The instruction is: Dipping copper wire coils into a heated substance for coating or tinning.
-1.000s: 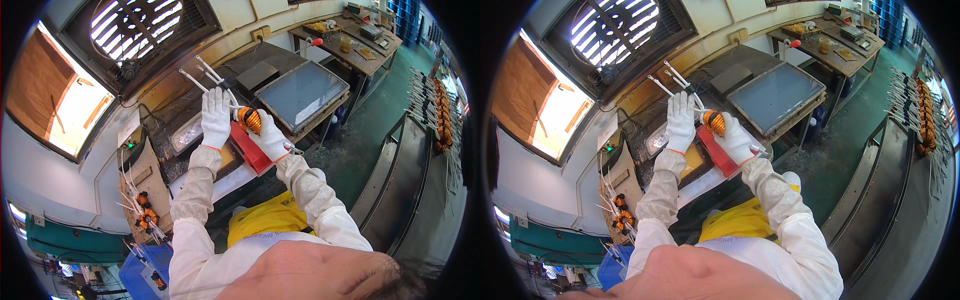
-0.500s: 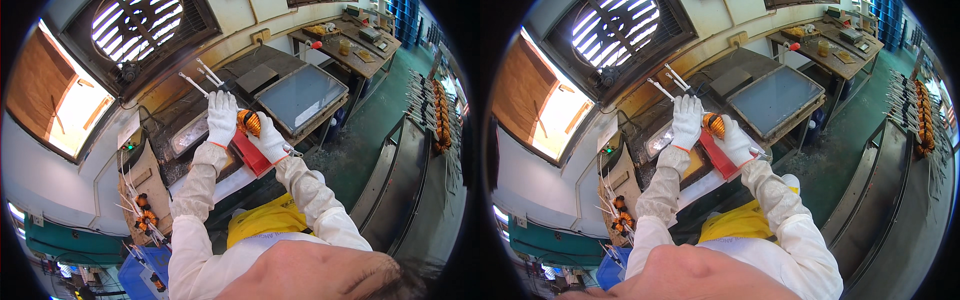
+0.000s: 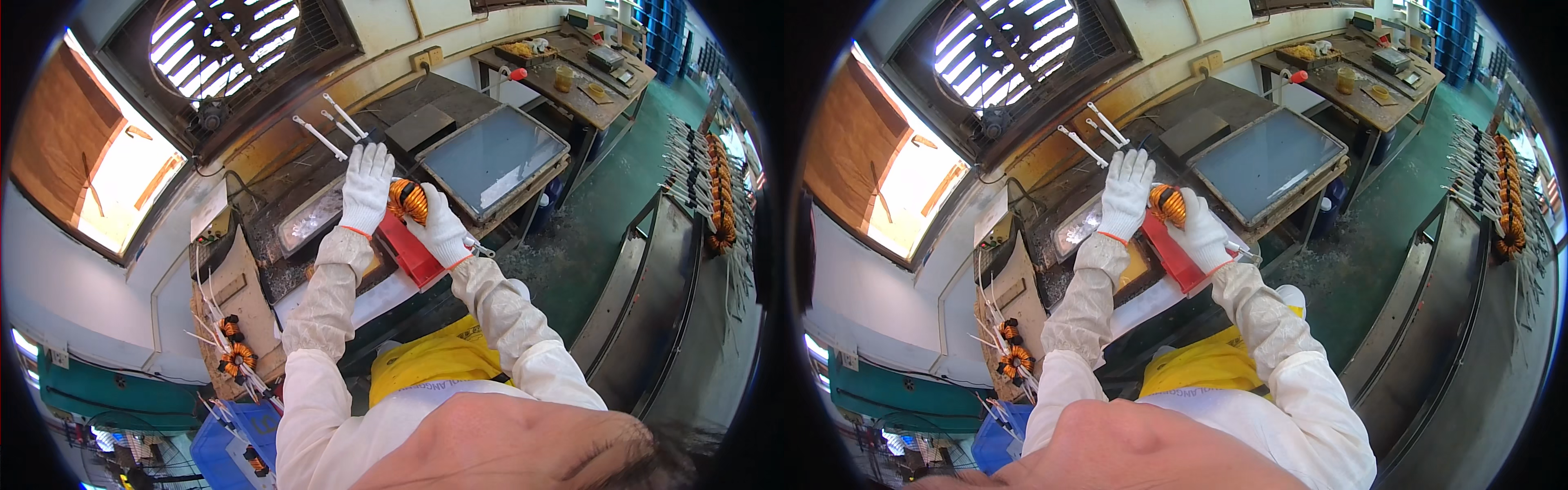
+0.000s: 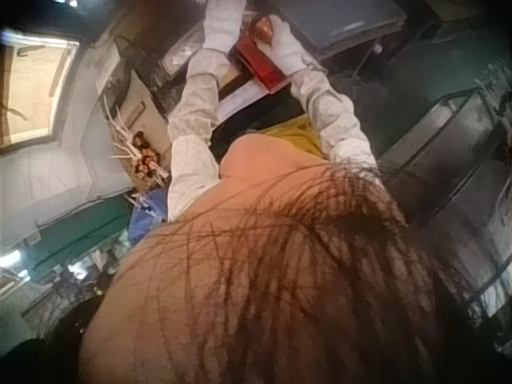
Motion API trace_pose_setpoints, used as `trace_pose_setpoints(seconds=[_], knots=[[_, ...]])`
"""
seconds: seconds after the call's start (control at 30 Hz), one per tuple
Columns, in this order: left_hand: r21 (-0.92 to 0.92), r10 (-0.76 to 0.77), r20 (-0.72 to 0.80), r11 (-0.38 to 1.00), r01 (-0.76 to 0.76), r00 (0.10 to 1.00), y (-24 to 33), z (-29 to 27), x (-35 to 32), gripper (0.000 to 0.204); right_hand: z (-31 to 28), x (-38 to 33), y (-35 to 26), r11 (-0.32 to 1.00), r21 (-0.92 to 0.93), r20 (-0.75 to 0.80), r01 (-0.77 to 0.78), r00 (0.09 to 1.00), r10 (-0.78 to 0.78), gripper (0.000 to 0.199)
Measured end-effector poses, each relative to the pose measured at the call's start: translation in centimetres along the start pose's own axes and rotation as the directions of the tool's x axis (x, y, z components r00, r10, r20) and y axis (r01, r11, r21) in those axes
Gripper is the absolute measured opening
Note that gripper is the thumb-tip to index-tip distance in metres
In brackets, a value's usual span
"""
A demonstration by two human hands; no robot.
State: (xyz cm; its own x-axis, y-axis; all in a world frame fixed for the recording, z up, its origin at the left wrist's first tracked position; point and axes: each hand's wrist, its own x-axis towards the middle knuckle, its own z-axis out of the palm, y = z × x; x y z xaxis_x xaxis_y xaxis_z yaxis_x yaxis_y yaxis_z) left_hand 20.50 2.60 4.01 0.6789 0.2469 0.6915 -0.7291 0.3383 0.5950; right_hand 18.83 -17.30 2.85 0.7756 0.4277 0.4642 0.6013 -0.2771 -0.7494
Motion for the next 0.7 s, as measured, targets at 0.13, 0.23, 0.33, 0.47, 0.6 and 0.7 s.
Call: trace_pose_setpoints(seconds=[0.13,0.23,0.33,0.47,0.6,0.7], knots=[[0.919,0.154,0.251,0.273,-0.286,0.956,4.8,6.4,-0.4,0.027,-0.5,0.1,0.6,1.0,-0.011,-0.016,-0.026,1.0,0.026,0.072],[0.867,0.092,0.387,-0.374,-0.329,0.917,6.1,7.0,-1.2,0.021,-0.3,0.0,0.7,1.0,0.008,-0.04,-0.017,0.999,0.018,0.072],[0.752,0.188,-0.514,0.568,0.335,0.837,4.3,4.9,-3.0,0.019,-0.1,0.1,0.7,0.999,0.033,-0.052,0.028,0.998,-0.027,0.069],[-0.153,-0.406,-0.548,0.908,0.389,0.732,4.1,4.6,-3.2,0.032,0.0,0.2,1.3,1.0,0.0,-0.058,0.029,0.998,-0.029,0.07],[-0.306,-0.459,-0.485,0.886,0.347,0.744,3.3,4.3,-2.6,0.024,0.2,0.2,1.3,0.998,-0.023,-0.097,0.062,0.993,-0.063,0.072],[-0.177,-0.405,-0.486,0.913,0.367,0.774,2.7,3.9,-2.9,0.019,0.2,-0.2,0.8,1.0,-0.001,-0.077,0.017,0.997,-0.017,0.071]])
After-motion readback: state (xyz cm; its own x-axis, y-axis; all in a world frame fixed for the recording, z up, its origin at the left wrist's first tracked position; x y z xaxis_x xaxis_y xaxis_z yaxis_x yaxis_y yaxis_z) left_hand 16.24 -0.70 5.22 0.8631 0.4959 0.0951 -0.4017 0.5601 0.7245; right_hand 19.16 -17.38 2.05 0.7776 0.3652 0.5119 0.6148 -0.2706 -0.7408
